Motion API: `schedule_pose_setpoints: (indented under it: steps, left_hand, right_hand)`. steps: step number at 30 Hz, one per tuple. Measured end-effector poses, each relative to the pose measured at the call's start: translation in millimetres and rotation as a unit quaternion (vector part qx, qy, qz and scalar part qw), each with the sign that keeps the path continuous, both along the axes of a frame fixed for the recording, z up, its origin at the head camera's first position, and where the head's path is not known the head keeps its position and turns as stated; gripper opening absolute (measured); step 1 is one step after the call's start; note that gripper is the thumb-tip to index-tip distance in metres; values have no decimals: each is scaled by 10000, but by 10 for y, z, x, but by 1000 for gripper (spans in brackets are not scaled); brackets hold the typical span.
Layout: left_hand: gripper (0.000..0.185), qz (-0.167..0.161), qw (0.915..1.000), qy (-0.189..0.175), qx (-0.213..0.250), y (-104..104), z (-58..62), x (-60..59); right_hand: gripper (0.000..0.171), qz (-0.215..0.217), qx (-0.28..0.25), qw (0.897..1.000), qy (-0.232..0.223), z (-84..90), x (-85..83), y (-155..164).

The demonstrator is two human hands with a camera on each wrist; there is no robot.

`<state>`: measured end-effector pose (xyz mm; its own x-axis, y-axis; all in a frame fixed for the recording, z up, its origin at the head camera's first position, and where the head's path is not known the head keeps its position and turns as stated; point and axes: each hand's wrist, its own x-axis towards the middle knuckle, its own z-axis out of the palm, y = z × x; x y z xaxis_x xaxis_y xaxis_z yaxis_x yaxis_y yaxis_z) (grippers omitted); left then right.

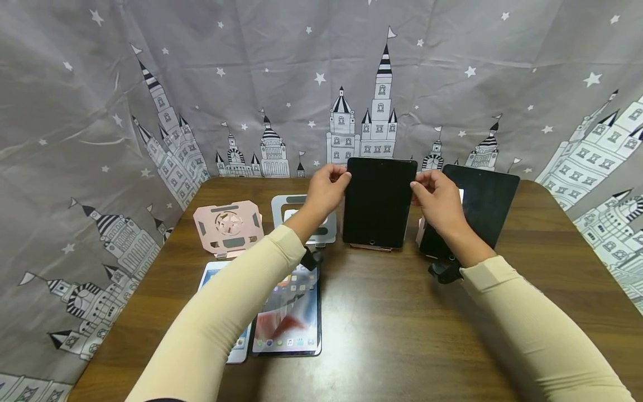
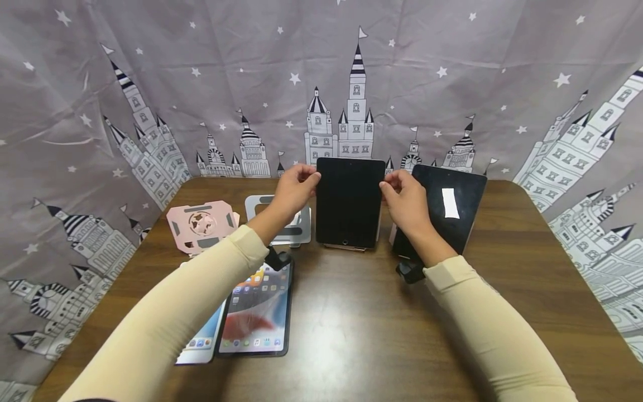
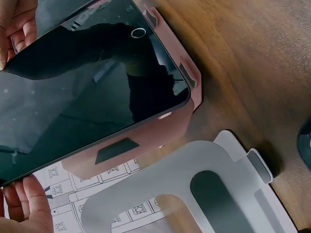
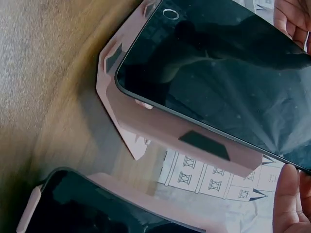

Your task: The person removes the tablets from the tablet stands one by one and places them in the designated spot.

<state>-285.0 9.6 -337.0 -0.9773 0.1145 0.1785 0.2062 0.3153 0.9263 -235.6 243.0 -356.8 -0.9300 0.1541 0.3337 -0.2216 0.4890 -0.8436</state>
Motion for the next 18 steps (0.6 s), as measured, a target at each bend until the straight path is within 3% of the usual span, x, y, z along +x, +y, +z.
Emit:
schedule_pose_setpoints:
  steps: [6, 18]
  left_hand:
    - [15, -89, 9992, -145, 355, -68, 18, 106]
    - [13, -120, 9956, -524, 771, -255, -130, 270]
  right_hand:
    - [21, 128, -140, 9998, -72, 29, 68, -37]
    - [21, 347, 177, 9986, -367, -25, 212, -150]
